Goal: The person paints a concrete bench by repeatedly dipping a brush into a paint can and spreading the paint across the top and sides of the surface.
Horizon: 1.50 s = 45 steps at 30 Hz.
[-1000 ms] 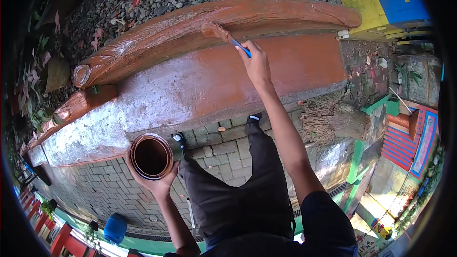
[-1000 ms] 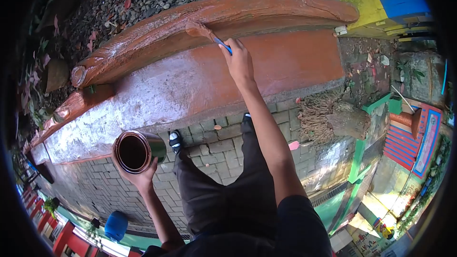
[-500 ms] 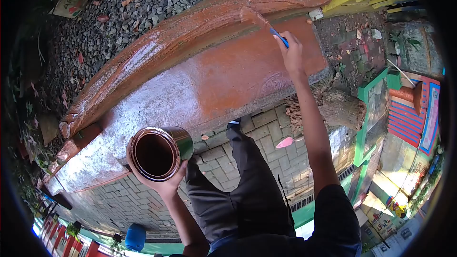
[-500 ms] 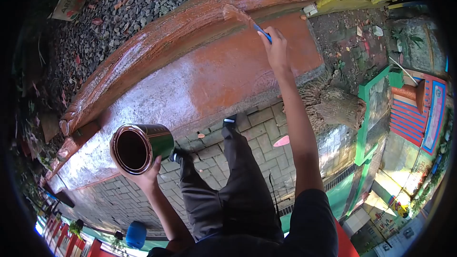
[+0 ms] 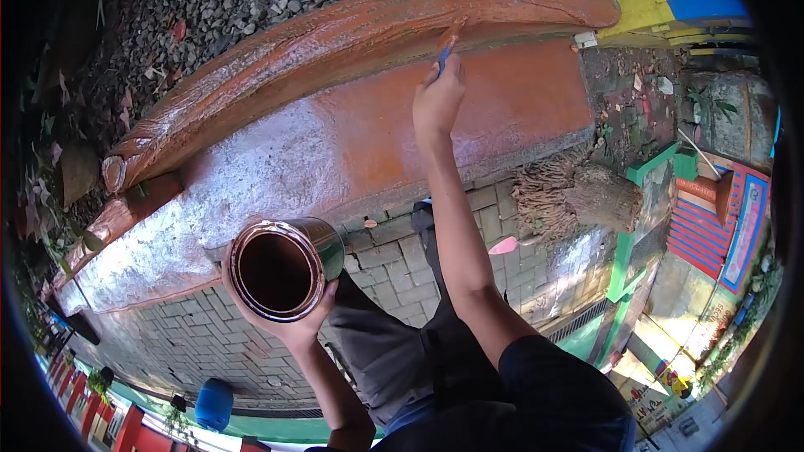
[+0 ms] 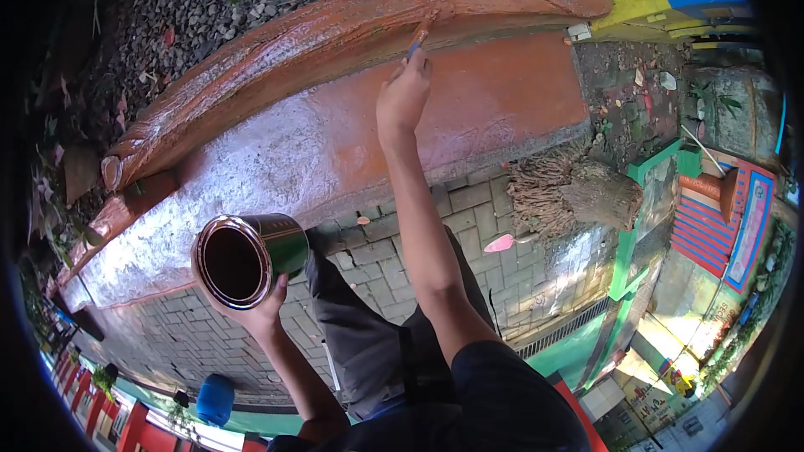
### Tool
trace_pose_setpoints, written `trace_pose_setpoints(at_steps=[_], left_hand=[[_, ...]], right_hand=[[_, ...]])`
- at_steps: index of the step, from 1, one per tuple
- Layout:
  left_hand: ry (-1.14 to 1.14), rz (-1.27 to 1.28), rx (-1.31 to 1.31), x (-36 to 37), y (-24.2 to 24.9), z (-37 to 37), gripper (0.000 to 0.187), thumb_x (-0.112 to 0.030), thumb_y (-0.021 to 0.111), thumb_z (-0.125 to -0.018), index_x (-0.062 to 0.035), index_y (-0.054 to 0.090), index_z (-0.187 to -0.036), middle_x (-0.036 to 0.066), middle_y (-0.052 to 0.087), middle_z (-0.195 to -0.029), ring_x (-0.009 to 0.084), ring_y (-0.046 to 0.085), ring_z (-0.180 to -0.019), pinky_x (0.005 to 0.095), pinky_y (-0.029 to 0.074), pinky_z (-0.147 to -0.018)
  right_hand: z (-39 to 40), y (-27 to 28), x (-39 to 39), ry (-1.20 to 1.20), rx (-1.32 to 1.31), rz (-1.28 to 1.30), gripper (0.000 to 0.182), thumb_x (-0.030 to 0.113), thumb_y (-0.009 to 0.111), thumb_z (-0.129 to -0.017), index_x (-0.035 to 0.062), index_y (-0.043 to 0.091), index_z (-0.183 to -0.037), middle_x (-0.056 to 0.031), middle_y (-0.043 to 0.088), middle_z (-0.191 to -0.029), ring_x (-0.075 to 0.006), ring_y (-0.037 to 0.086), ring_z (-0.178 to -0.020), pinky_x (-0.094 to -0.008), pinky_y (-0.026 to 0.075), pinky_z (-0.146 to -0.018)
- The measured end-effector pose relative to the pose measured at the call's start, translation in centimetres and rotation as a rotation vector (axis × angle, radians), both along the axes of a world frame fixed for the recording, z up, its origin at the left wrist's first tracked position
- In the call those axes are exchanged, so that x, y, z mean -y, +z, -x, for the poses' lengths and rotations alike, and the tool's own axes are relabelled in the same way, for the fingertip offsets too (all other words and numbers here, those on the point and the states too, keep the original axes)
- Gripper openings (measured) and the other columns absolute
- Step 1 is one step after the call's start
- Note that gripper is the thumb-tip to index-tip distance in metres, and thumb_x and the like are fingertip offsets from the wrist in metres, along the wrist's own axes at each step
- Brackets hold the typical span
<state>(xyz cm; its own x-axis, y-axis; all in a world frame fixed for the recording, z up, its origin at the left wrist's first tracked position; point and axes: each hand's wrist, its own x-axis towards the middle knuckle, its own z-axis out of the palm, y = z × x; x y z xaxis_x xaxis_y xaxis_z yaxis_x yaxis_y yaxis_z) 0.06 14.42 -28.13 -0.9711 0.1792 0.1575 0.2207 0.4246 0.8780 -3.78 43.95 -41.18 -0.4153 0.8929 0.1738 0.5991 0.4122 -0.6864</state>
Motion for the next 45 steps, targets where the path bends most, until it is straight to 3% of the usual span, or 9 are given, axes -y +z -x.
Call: trace_pose_setpoints(at_steps=[6, 8, 17, 20, 22, 26, 31, 33, 45], left_hand=[[0.073, 0.029, -0.016, 13.2, 1.6, 2.4, 0.115, -0.034, 0.087, -0.047, 0.0037, 0.026, -0.136, 0.019, 0.044, -0.129, 0.0308, 0.047, -0.119, 0.0446, 0.034, -0.105], [0.141, -0.007, 0.016, 17.9, 1.7, 3.2, 0.116, -0.035, 0.088, -0.045, 0.0036, 0.026, -0.136, 0.020, 0.043, -0.129, 0.0308, 0.048, -0.118, 0.0444, 0.036, -0.104], [0.319, 0.033, 0.047, 37.2, 2.3, 7.2, 0.110, -0.034, 0.087, -0.049, 0.0020, 0.029, -0.135, 0.017, 0.045, -0.128, 0.0287, 0.049, -0.117, 0.0419, 0.038, -0.102], [0.395, 0.022, 0.049, 40.8, 3.0, 8.1, 0.108, -0.029, 0.087, -0.049, 0.0009, 0.029, -0.135, 0.018, 0.044, -0.129, 0.0283, 0.048, -0.118, 0.0413, 0.039, -0.102], [0.471, 0.034, 0.012, 42.8, 3.1, 8.5, 0.107, -0.028, 0.087, -0.050, 0.0007, 0.029, -0.135, 0.017, 0.044, -0.128, 0.0277, 0.048, -0.117, 0.0409, 0.039, -0.101], [0.575, -0.005, 0.005, 44.8, 3.9, 9.7, 0.107, -0.027, 0.087, -0.050, 0.0006, 0.028, -0.135, 0.016, 0.044, -0.128, 0.0276, 0.048, -0.118, 0.0408, 0.039, -0.102], [0.607, -0.057, 0.027, 46.3, 3.6, 10.5, 0.108, -0.028, 0.088, -0.050, 0.0018, 0.028, -0.135, 0.017, 0.044, -0.128, 0.0283, 0.047, -0.118, 0.0416, 0.038, -0.101], [0.584, -0.086, 0.043, 46.8, 3.6, 10.8, 0.109, -0.029, 0.088, -0.049, 0.0018, 0.028, -0.135, 0.018, 0.044, -0.128, 0.0286, 0.048, -0.117, 0.0418, 0.039, -0.101], [0.581, -0.171, 0.076, 48.7, 2.7, 10.3, 0.110, -0.029, 0.088, -0.049, 0.0007, 0.026, -0.136, 0.019, 0.045, -0.129, 0.0301, 0.048, -0.119, 0.0429, 0.037, -0.103]], right_hand=[[6.7, 2.2, 19.9, 0.202, -0.016, 0.174, 0.017, 0.003, 0.044, -0.090, -0.0038, 0.044, -0.106, -0.0258, 0.051, -0.099, -0.0442, 0.056, -0.088, -0.0500, 0.046, -0.072], [9.4, 1.4, 26.9, 0.242, -0.089, 0.212, 0.008, 0.000, 0.046, -0.089, -0.0045, 0.044, -0.096, -0.0237, 0.052, -0.089, -0.0420, 0.053, -0.085, -0.0485, 0.040, -0.071], [17.7, 1.6, 46.4, 0.428, -0.139, 0.098, 0.009, 0.003, 0.047, -0.090, -0.0023, 0.042, -0.086, -0.0199, 0.048, -0.078, -0.0367, 0.050, -0.073, -0.0424, 0.040, -0.066], [18.4, 5.1, 47.0, 0.647, 0.024, 0.149, 0.015, 0.006, 0.051, -0.090, -0.0010, 0.043, -0.080, -0.0146, 0.050, -0.068, -0.0275, 0.050, -0.061, -0.0388, 0.040, -0.059], [19.7, 9.0, 45.9, 0.737, 0.130, 0.293, 0.016, 0.009, 0.054, -0.090, -0.0013, 0.048, -0.079, -0.0143, 0.057, -0.066, -0.0286, 0.055, -0.059, -0.0368, 0.044, -0.055], [25.9, 13.1, 45.2, 0.962, 0.051, 0.617, 0.019, 0.017, 0.062, -0.088, 0.0005, 0.057, -0.081, -0.0014, 0.055, -0.062, -0.0033, 0.046, -0.051, -0.0216, 0.035, -0.045], [36.6, 12.2, 45.9, 1.162, 0.277, 0.528, 0.023, 0.020, 0.067, -0.085, -0.0005, 0.060, -0.076, -0.0030, 0.058, -0.060, -0.0062, 0.051, -0.050, -0.0197, 0.037, -0.047], [38.2, 10.7, 44.4, 1.088, 0.571, 0.165, 0.028, 0.022, 0.069, -0.082, 0.0006, 0.059, -0.068, -0.0036, 0.058, -0.056, -0.0086, 0.053, -0.048, -0.0206, 0.039, -0.047], [42.3, 15.7, 46.5, 1.184, 0.822, 0.251, 0.029, 0.026, 0.068, -0.082, 0.0056, 0.055, -0.065, 0.0001, 0.053, -0.052, -0.0048, 0.042, -0.038, -0.0224, 0.030, -0.035]])
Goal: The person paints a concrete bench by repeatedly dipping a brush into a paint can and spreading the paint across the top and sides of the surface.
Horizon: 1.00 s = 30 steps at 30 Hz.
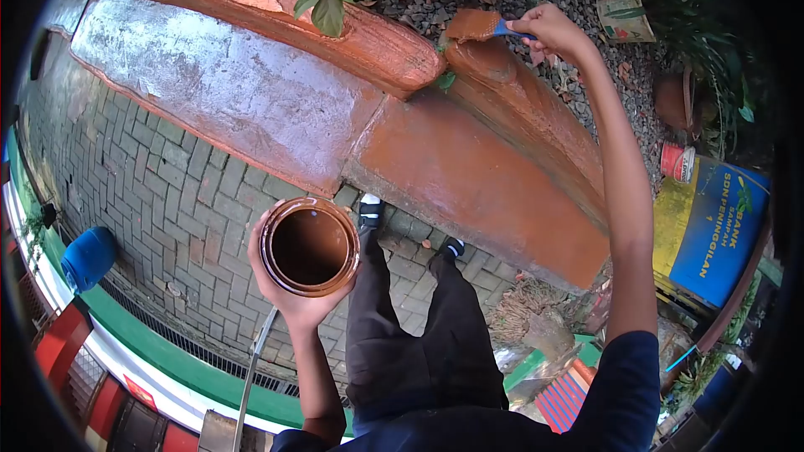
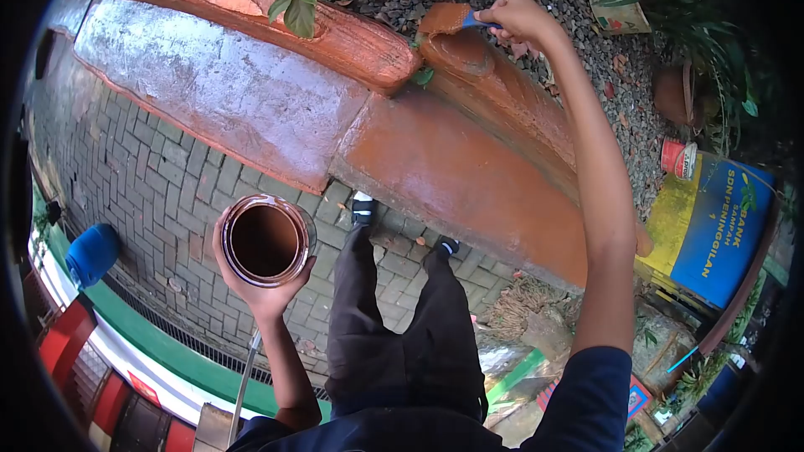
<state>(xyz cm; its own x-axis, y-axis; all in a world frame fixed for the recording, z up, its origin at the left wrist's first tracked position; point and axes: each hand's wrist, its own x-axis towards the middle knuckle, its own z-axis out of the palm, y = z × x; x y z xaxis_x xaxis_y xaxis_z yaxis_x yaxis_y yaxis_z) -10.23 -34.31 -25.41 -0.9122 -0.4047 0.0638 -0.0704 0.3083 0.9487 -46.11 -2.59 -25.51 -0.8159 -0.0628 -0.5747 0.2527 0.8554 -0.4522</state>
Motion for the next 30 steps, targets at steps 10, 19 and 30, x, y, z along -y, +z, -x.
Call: trace_pose_setpoints(at_steps=[10, 19, 30], left_hand=[[0.019, 0.031, -0.025, 1.1, 0.2, -0.2, 0.109, -0.027, 0.088, -0.049, 0.0004, 0.027, -0.136, 0.018, 0.045, -0.128, 0.0289, 0.049, -0.118, 0.0425, 0.038, -0.103], [0.027, 0.048, -0.009, 1.2, 0.2, -0.2, 0.111, -0.027, 0.088, -0.049, 0.0008, 0.026, -0.136, 0.018, 0.044, -0.129, 0.0284, 0.049, -0.118, 0.0419, 0.039, -0.102], [0.015, -0.057, -0.023, 1.1, -0.2, -1.3, 0.110, -0.030, 0.089, -0.050, 0.0007, 0.027, -0.135, 0.021, 0.043, -0.131, 0.0314, 0.047, -0.120, 0.0440, 0.037, -0.104]], right_hand=[[-4.4, 0.1, -5.3, -0.083, 0.051, 0.021, 0.032, 0.030, 0.064, -0.087, 0.0076, 0.052, -0.067, 0.0051, 0.048, -0.054, -0.0010, 0.040, -0.042, -0.0176, 0.026, -0.036], [1.5, -2.5, 3.0, 0.085, 0.067, 0.029, 0.031, 0.025, 0.062, -0.088, 0.0063, 0.052, -0.066, 0.0021, 0.051, -0.056, -0.0025, 0.039, -0.040, -0.0205, 0.027, -0.035], [6.0, 1.5, 2.8, 0.319, 0.109, -0.355, 0.025, 0.019, 0.060, -0.086, 0.0016, 0.058, -0.068, -0.0003, 0.050, -0.052, -0.0035, 0.038, -0.040, -0.0219, 0.023, -0.034]])
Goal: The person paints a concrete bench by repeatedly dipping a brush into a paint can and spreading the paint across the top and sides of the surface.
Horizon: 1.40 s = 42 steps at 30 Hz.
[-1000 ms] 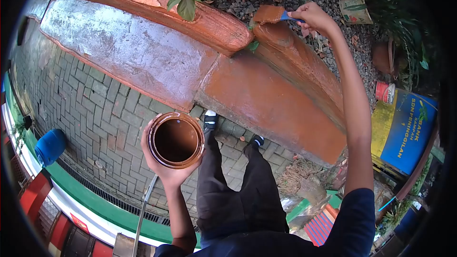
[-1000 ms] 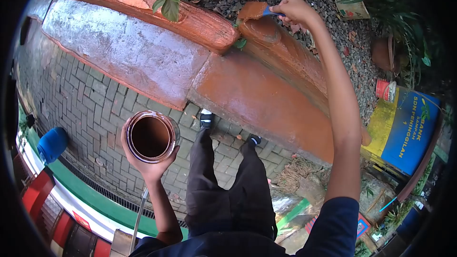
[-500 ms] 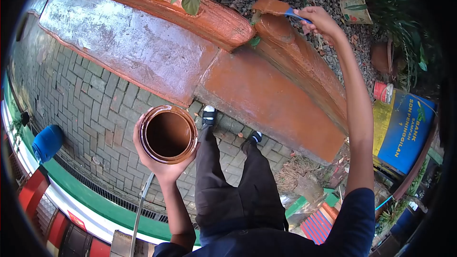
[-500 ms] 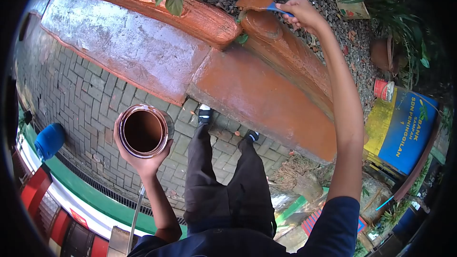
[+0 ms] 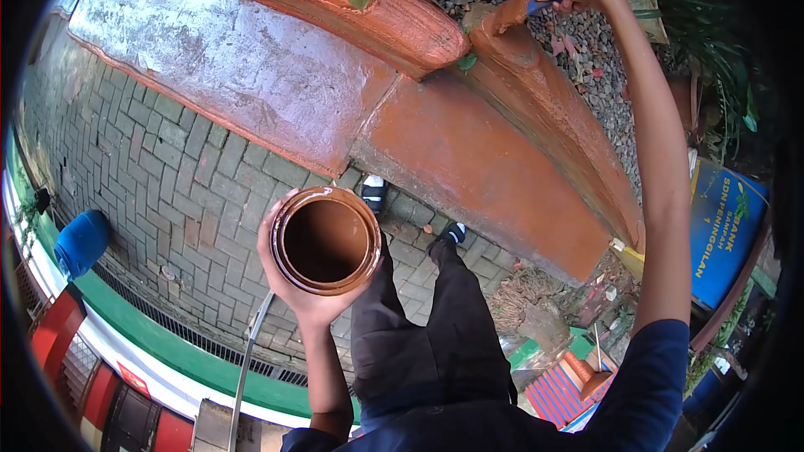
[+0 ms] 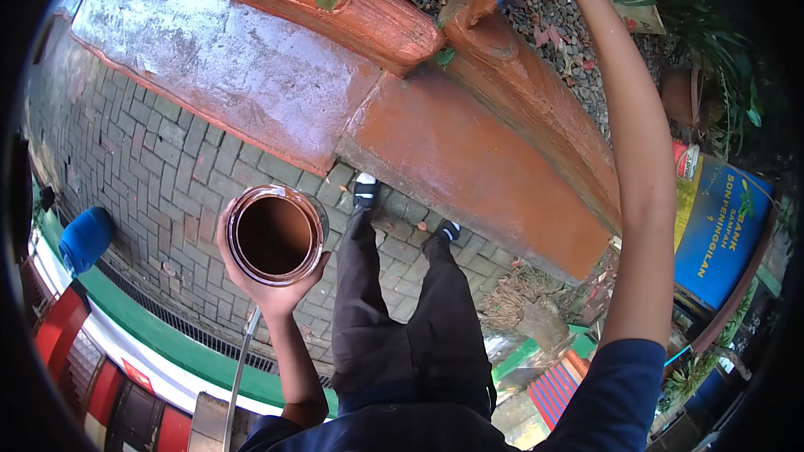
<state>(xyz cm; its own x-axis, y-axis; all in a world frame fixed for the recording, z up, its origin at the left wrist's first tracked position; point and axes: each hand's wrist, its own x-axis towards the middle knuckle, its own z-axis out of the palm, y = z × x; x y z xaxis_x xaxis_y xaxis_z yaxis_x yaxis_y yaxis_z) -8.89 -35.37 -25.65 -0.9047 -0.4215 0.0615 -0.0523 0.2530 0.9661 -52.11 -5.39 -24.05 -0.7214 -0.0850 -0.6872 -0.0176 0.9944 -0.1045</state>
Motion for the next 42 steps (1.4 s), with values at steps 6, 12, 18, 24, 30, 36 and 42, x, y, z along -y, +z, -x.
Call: trace_pose_setpoints(at_steps=[6, 12, 18, 24, 30, 36, 42], left_hand=[[0.042, -0.014, 0.016, 0.2, -0.9, -0.2, 0.109, -0.029, 0.089, -0.050, 0.0007, 0.027, -0.135, 0.021, 0.044, -0.130, 0.0313, 0.047, -0.120, 0.0441, 0.037, -0.104], [0.053, -0.023, 0.008, 0.4, -1.1, -0.2, 0.111, -0.029, 0.089, -0.050, 0.0008, 0.025, -0.136, 0.021, 0.043, -0.131, 0.0311, 0.047, -0.120, 0.0439, 0.037, -0.104], [0.057, -0.018, -0.010, 0.9, -1.5, -0.4, 0.111, -0.028, 0.089, -0.050, 0.0007, 0.025, -0.136, 0.022, 0.043, -0.131, 0.0313, 0.047, -0.120, 0.0437, 0.037, -0.104], [0.094, -0.013, -0.018, 1.2, -1.3, -0.4, 0.111, -0.028, 0.089, -0.051, 0.0010, 0.025, -0.136, 0.023, 0.044, -0.131, 0.0323, 0.048, -0.120, 0.0440, 0.038, -0.103], [0.133, -0.022, -0.032, 1.6, -1.4, -0.1, 0.110, -0.028, 0.089, -0.051, 0.0006, 0.026, -0.136, 0.023, 0.044, -0.131, 0.0322, 0.048, -0.119, 0.0441, 0.038, -0.103], [0.126, -0.018, -0.043, 1.7, -0.7, 0.1, 0.107, -0.028, 0.089, -0.051, 0.0008, 0.029, -0.135, 0.022, 0.044, -0.130, 0.0316, 0.049, -0.119, 0.0435, 0.038, -0.103], [0.135, -0.029, -0.034, 1.6, -0.4, 0.2, 0.109, -0.028, 0.089, -0.051, 0.0013, 0.028, -0.135, 0.022, 0.044, -0.130, 0.0316, 0.048, -0.119, 0.0435, 0.038, -0.103]], right_hand=[[2.5, -0.7, 4.1, -0.180, 0.297, -0.084, 0.032, 0.026, 0.055, -0.089, 0.0059, 0.053, -0.063, 0.0018, 0.044, -0.048, -0.0086, 0.033, -0.039, -0.0270, 0.025, -0.038], [3.2, -6.3, 2.1, -0.145, 0.183, -0.067, 0.030, 0.027, 0.052, -0.092, 0.0051, 0.056, -0.071, 0.0047, 0.047, -0.055, -0.0018, 0.030, -0.040, -0.0203, 0.018, -0.036], [7.6, -7.3, 4.6, -0.019, 0.426, -0.478, 0.031, 0.040, 0.046, -0.092, 0.0128, 0.052, -0.080, -0.0097, 0.054, -0.077, -0.0199, 0.045, -0.074, -0.0453, 0.039, -0.070], [7.0, -6.6, 6.6, 0.025, 0.534, -0.586, 0.024, 0.036, 0.050, -0.092, 0.0120, 0.054, -0.091, -0.0038, 0.052, -0.080, -0.0092, 0.042, -0.072, -0.0329, 0.029, -0.060], [7.2, -5.5, 5.4, -0.047, 0.518, -0.378, 0.033, 0.032, 0.049, -0.092, 0.0100, 0.049, -0.067, 0.0097, 0.040, -0.051, -0.0006, 0.026, -0.038, -0.0185, 0.017, -0.035], [3.4, -4.8, 6.3, -0.029, 0.332, -0.380, 0.024, 0.029, 0.054, -0.091, 0.0092, 0.053, -0.077, 0.0057, 0.044, -0.052, -0.0026, 0.032, -0.040, -0.0204, 0.020, -0.036], [-0.6, -0.9, 0.9, -0.101, 0.209, -0.098, 0.030, 0.031, 0.061, -0.089, 0.0102, 0.047, -0.072, 0.0042, 0.048, -0.053, -0.0040, 0.040, -0.041, -0.0204, 0.023, -0.035]])
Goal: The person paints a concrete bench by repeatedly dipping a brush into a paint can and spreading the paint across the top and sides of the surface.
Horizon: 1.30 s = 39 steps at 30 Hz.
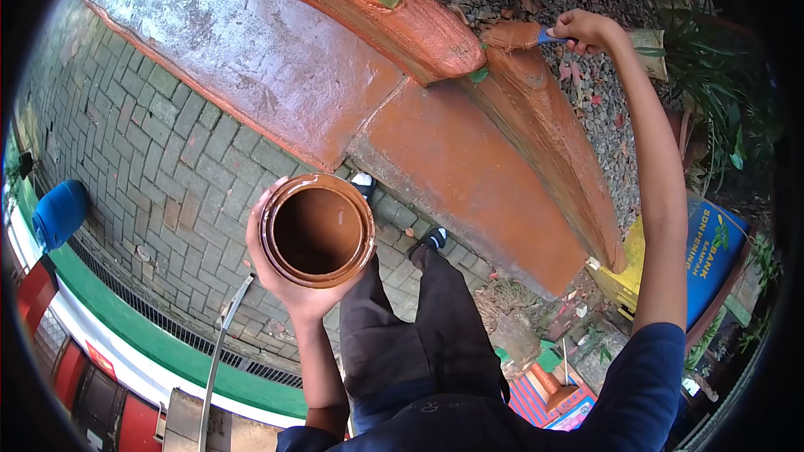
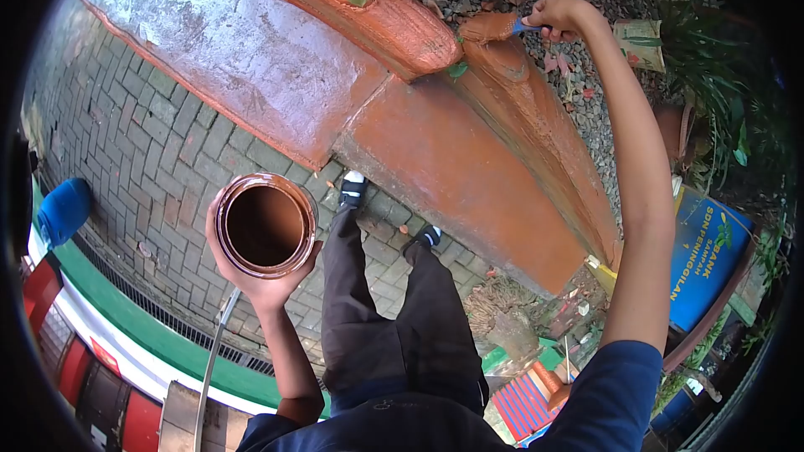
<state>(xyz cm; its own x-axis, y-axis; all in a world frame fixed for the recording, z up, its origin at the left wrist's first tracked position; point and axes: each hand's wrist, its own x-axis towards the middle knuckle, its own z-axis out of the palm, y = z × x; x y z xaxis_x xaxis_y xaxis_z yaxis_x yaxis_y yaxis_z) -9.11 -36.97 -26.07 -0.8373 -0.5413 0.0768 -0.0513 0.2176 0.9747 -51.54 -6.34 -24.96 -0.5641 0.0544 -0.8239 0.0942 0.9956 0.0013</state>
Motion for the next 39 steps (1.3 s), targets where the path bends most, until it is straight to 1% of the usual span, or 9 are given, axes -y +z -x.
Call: trace_pose_setpoints(at_steps=[4, 6, 7, 12, 16, 20, 26, 32, 39], left_hand=[[-0.016, -0.017, -0.017, 0.5, 0.4, -0.9, 0.109, -0.030, 0.089, -0.052, 0.0012, 0.026, -0.135, 0.023, 0.043, -0.131, 0.0318, 0.047, -0.121, 0.0439, 0.037, -0.104], [-0.026, -0.005, -0.003, 0.9, 0.2, -1.1, 0.109, -0.031, 0.089, -0.052, 0.0012, 0.026, -0.136, 0.023, 0.042, -0.131, 0.0318, 0.047, -0.121, 0.0440, 0.036, -0.104], [-0.028, 0.005, 0.012, 0.9, 0.0, -1.1, 0.109, -0.031, 0.088, -0.052, 0.0011, 0.026, -0.136, 0.023, 0.042, -0.132, 0.0318, 0.046, -0.121, 0.0441, 0.036, -0.104], [-0.001, 0.038, 0.079, 0.9, -0.7, -1.2, 0.110, -0.028, 0.088, -0.050, 0.0012, 0.026, -0.136, 0.020, 0.044, -0.130, 0.0299, 0.047, -0.120, 0.0429, 0.037, -0.104], [-0.021, 0.134, 0.079, 0.5, -0.8, -1.1, 0.110, -0.026, 0.088, -0.049, 0.0007, 0.026, -0.136, 0.018, 0.045, -0.128, 0.0283, 0.049, -0.118, 0.0419, 0.038, -0.103], [-0.040, 0.154, 0.084, 0.0, -0.5, -1.2, 0.109, -0.026, 0.088, -0.049, 0.0006, 0.027, -0.136, 0.018, 0.045, -0.129, 0.0285, 0.049, -0.118, 0.0420, 0.038, -0.103], [-0.032, 0.004, 0.049, -0.6, -0.1, -1.8, 0.110, -0.028, 0.089, -0.049, 0.0010, 0.027, -0.136, 0.019, 0.045, -0.130, 0.0293, 0.048, -0.119, 0.0428, 0.037, -0.103], [-0.015, 0.049, 0.078, -0.8, 0.1, -2.1, 0.109, -0.026, 0.088, -0.049, 0.0009, 0.028, -0.136, 0.019, 0.045, -0.129, 0.0290, 0.049, -0.119, 0.0422, 0.038, -0.103], [-0.057, 0.137, 0.054, -1.4, 0.1, -2.7, 0.111, -0.025, 0.089, -0.049, 0.0003, 0.026, -0.137, 0.018, 0.045, -0.129, 0.0287, 0.049, -0.117, 0.0420, 0.038, -0.103]], right_hand=[[-1.7, -0.7, -6.1, 0.042, -0.125, 0.026, 0.031, 0.029, 0.059, -0.090, 0.0083, 0.047, -0.071, 0.0013, 0.050, -0.053, -0.0066, 0.042, -0.042, -0.0243, 0.027, -0.037], [-4.8, -0.3, -8.4, 0.342, -0.555, 0.015, 0.027, 0.026, 0.059, -0.090, 0.0054, 0.051, -0.075, -0.0029, 0.051, -0.053, -0.0107, 0.046, -0.045, -0.0308, 0.035, -0.044], [-7.6, 1.5, -5.8, 0.293, -0.638, -0.055, 0.030, 0.031, 0.062, -0.086, 0.0044, 0.052, -0.078, -0.0121, 0.058, -0.059, -0.0277, 0.058, -0.057, -0.0395, 0.043, -0.058], [-10.6, 0.6, -3.1, 0.724, -1.024, 0.020, 0.017, 0.024, 0.058, -0.087, 0.0087, 0.054, -0.093, -0.0101, 0.059, -0.079, -0.0318, 0.060, -0.077, -0.0437, 0.045, -0.061], [-10.4, -0.7, -2.7, 0.942, -1.016, 0.088, 0.015, 0.014, 0.053, -0.087, 0.0094, 0.052, -0.102, -0.0097, 0.056, -0.089, -0.0311, 0.058, -0.086, -0.0419, 0.048, -0.063], [-14.3, -2.0, -8.9, 0.864, -0.924, 0.160, 0.020, 0.007, 0.049, -0.085, 0.0097, 0.049, -0.105, -0.0122, 0.053, -0.093, -0.0325, 0.058, -0.086, -0.0428, 0.049, -0.066], [-20.2, 1.0, -18.6, 0.727, -0.620, -0.124, 0.016, 0.007, 0.048, -0.086, 0.0100, 0.050, -0.102, -0.0133, 0.052, -0.093, -0.0363, 0.057, -0.085, -0.0439, 0.047, -0.065], [-17.1, 3.5, -13.0, 0.662, -0.976, 0.041, 0.019, 0.006, 0.055, -0.085, 0.0101, 0.054, -0.103, -0.0105, 0.054, -0.094, -0.0328, 0.060, -0.078, -0.0409, 0.048, -0.059], [-10.9, -2.7, -2.6, 0.953, -1.025, 0.187, 0.031, 0.003, 0.050, -0.080, 0.0095, 0.054, -0.110, -0.0130, 0.055, -0.093, -0.0315, 0.059, -0.086, -0.0402, 0.049, -0.067]])
